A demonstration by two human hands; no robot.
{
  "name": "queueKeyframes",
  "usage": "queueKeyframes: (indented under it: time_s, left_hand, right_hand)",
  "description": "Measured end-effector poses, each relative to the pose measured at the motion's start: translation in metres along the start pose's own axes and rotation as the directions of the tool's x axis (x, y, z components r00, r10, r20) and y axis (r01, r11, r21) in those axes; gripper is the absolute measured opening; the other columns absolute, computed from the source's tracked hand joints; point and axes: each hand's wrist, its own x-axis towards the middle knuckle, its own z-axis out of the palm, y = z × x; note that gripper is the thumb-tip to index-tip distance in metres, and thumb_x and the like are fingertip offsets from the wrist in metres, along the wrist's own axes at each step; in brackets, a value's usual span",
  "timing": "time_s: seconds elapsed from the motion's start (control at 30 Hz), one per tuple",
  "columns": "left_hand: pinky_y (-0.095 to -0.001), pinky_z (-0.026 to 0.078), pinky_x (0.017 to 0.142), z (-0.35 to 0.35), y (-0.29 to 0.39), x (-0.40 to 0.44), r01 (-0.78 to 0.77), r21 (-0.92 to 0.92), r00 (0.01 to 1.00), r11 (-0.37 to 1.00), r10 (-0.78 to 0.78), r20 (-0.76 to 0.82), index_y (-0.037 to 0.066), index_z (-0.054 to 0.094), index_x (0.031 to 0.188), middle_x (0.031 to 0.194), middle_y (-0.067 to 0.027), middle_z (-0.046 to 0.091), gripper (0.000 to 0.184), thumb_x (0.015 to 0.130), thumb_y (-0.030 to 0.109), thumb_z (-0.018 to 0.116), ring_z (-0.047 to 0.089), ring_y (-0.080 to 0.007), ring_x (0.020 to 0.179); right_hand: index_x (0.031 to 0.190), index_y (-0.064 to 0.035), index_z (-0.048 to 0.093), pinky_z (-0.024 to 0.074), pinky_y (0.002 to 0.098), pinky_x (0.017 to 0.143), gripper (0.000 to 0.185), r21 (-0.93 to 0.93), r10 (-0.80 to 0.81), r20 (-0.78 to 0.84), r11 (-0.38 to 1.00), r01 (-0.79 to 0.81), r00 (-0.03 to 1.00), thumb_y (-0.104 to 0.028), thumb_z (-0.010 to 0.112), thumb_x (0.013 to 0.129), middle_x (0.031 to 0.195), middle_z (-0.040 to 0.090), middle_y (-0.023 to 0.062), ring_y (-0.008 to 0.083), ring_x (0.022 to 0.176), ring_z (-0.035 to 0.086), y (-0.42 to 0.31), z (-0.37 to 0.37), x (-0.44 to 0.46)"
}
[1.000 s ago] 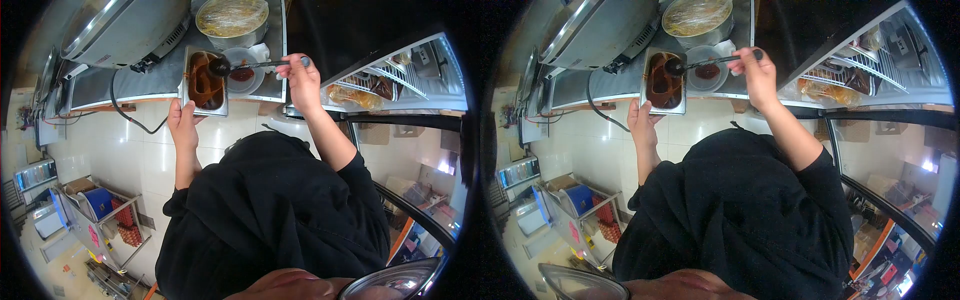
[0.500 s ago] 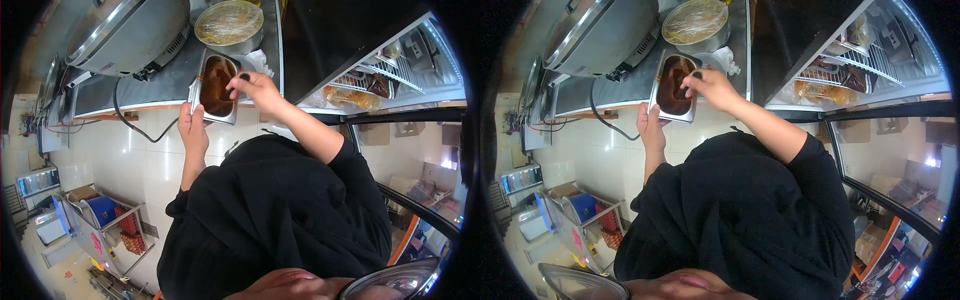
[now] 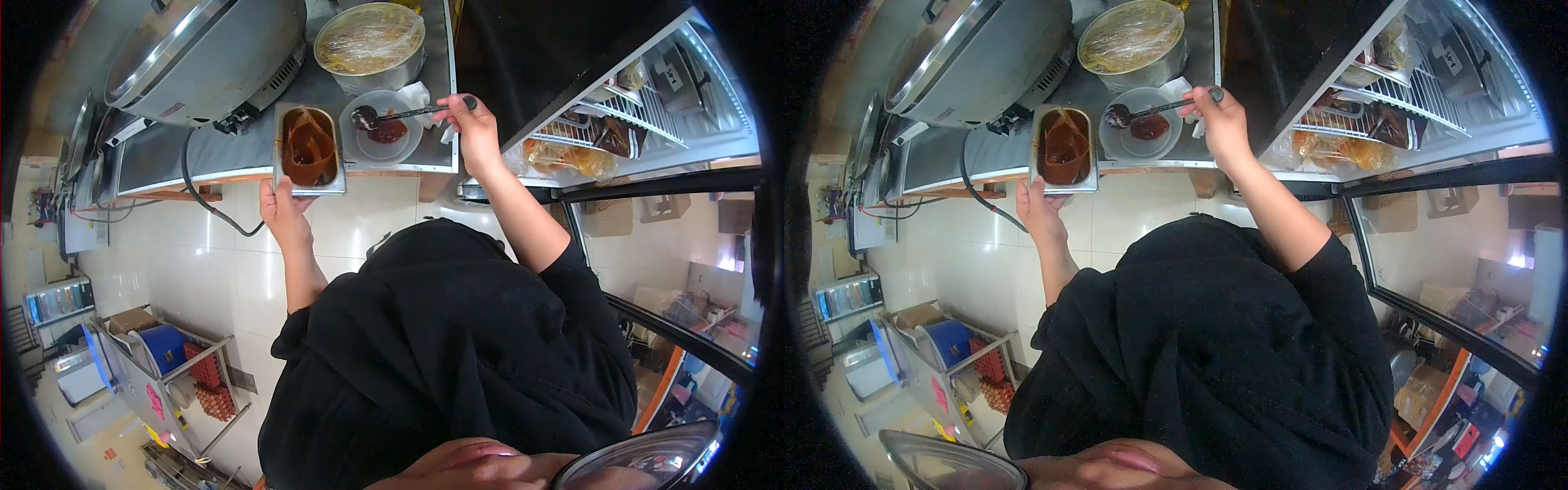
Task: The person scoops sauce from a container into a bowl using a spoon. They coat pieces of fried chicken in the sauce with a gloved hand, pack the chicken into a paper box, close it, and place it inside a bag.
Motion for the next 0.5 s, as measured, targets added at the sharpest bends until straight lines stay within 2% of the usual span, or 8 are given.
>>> queueKeyframes:
  time_s: [0.03, 0.07, 0.1, 0.17, 0.27, 0.37, 0.47, 0.5]
  left_hand:
    - [-0.0345, 0.058, 0.067, -0.001, 0.001, 0.001, -0.001, 0.003, 1.000, 1.000, 0.001, -0.007, 0.005, 0.049, 0.090, 0.091, -0.0107, 0.062, 0.008, 0.091, 0.013, 0.048, 0.064, -0.0178, 0.078]
    - [-0.0347, 0.058, 0.067, -0.001, 0.002, 0.002, -0.002, 0.006, 1.000, 1.000, 0.002, -0.014, 0.005, 0.049, 0.090, 0.090, -0.0107, 0.062, 0.008, 0.091, 0.013, 0.048, 0.064, -0.0178, 0.078]
    - [-0.0348, 0.058, 0.066, -0.001, 0.002, 0.002, -0.002, 0.009, 1.000, 1.000, 0.002, -0.020, 0.005, 0.048, 0.090, 0.090, -0.0106, 0.062, 0.008, 0.091, 0.013, 0.048, 0.065, -0.0179, 0.078]
    - [-0.0347, 0.058, 0.066, -0.004, -0.001, 0.002, -0.008, 0.003, 1.000, 1.000, 0.009, -0.012, 0.005, 0.048, 0.089, 0.090, -0.0105, 0.062, 0.008, 0.091, 0.013, 0.048, 0.065, -0.0179, 0.078]
    - [-0.0346, 0.058, 0.065, -0.008, -0.001, -0.003, -0.017, -0.011, 1.000, 1.000, 0.017, -0.026, 0.005, 0.048, 0.089, 0.090, -0.0104, 0.062, 0.008, 0.091, 0.013, 0.048, 0.065, -0.0181, 0.078]
    - [-0.0347, 0.058, 0.065, -0.012, -0.002, -0.005, -0.013, -0.021, 0.999, 1.000, 0.012, -0.035, 0.005, 0.048, 0.090, 0.090, -0.0105, 0.062, 0.008, 0.090, 0.013, 0.049, 0.065, -0.0184, 0.078]
    - [-0.0345, 0.058, 0.065, -0.012, 0.000, -0.007, -0.005, -0.035, 0.999, 0.999, 0.003, -0.048, 0.005, 0.048, 0.091, 0.090, -0.0104, 0.062, 0.007, 0.090, 0.013, 0.048, 0.065, -0.0183, 0.078]
    - [-0.0344, 0.058, 0.065, -0.011, 0.001, -0.008, -0.001, -0.040, 0.999, 0.999, -0.001, -0.054, 0.005, 0.048, 0.091, 0.090, -0.0103, 0.062, 0.007, 0.090, 0.013, 0.048, 0.065, -0.0182, 0.078]
  right_hand:
    - [0.093, -0.0018, 0.061, 0.0401, 0.0234, 0.065, 0.025, -0.087, -0.103, 0.022, 0.991, 0.104, 0.994, -0.024, 0.050, 0.093, 0.080, 0.065, 0.0047, 0.0075, 0.073, 0.052, 0.002, 0.000, -0.004]
    - [0.092, -0.0032, 0.063, 0.0438, 0.0266, 0.067, 0.018, -0.179, -0.046, 0.048, 0.982, 0.054, 0.998, -0.018, 0.053, 0.091, 0.083, 0.066, 0.0062, 0.0129, 0.076, 0.056, 0.003, 0.001, -0.012]
    - [0.087, -0.0074, 0.064, 0.0445, 0.0300, 0.066, 0.009, -0.454, -0.485, 0.228, 0.714, 0.533, 0.844, -0.014, 0.061, 0.083, 0.082, 0.066, 0.0042, 0.0188, 0.077, 0.058, 0.023, -0.005, -0.011]
    - [0.081, -0.0121, 0.064, 0.0436, 0.0320, 0.067, 0.007, -0.473, -0.578, 0.506, 0.434, 0.767, 0.640, -0.011, 0.066, 0.074, 0.080, 0.064, 0.0011, 0.0203, 0.080, 0.057, 0.040, -0.011, -0.015]
    - [0.077, -0.0138, 0.063, 0.0420, 0.0312, 0.068, 0.009, -0.507, -0.515, 0.631, 0.292, 0.811, 0.580, -0.010, 0.067, 0.071, 0.078, 0.062, -0.0014, 0.0171, 0.082, 0.056, 0.041, -0.005, -0.030]
    - [0.077, -0.0148, 0.062, 0.0410, 0.0309, 0.070, 0.010, -0.509, -0.571, 0.603, 0.263, 0.820, 0.558, -0.008, 0.065, 0.071, 0.078, 0.061, -0.0021, 0.0153, 0.082, 0.056, 0.046, -0.005, -0.030]
    - [0.081, -0.0136, 0.062, 0.0418, 0.0309, 0.068, 0.009, -0.525, -0.549, 0.580, 0.312, 0.791, 0.602, -0.009, 0.065, 0.074, 0.081, 0.062, -0.0007, 0.0184, 0.079, 0.056, 0.057, -0.011, -0.022]
    - [0.082, -0.0127, 0.062, 0.0419, 0.0299, 0.068, 0.005, -0.550, -0.561, 0.443, 0.446, 0.706, 0.699, -0.011, 0.063, 0.077, 0.082, 0.063, 0.0001, 0.0173, 0.078, 0.056, 0.062, -0.009, -0.022]
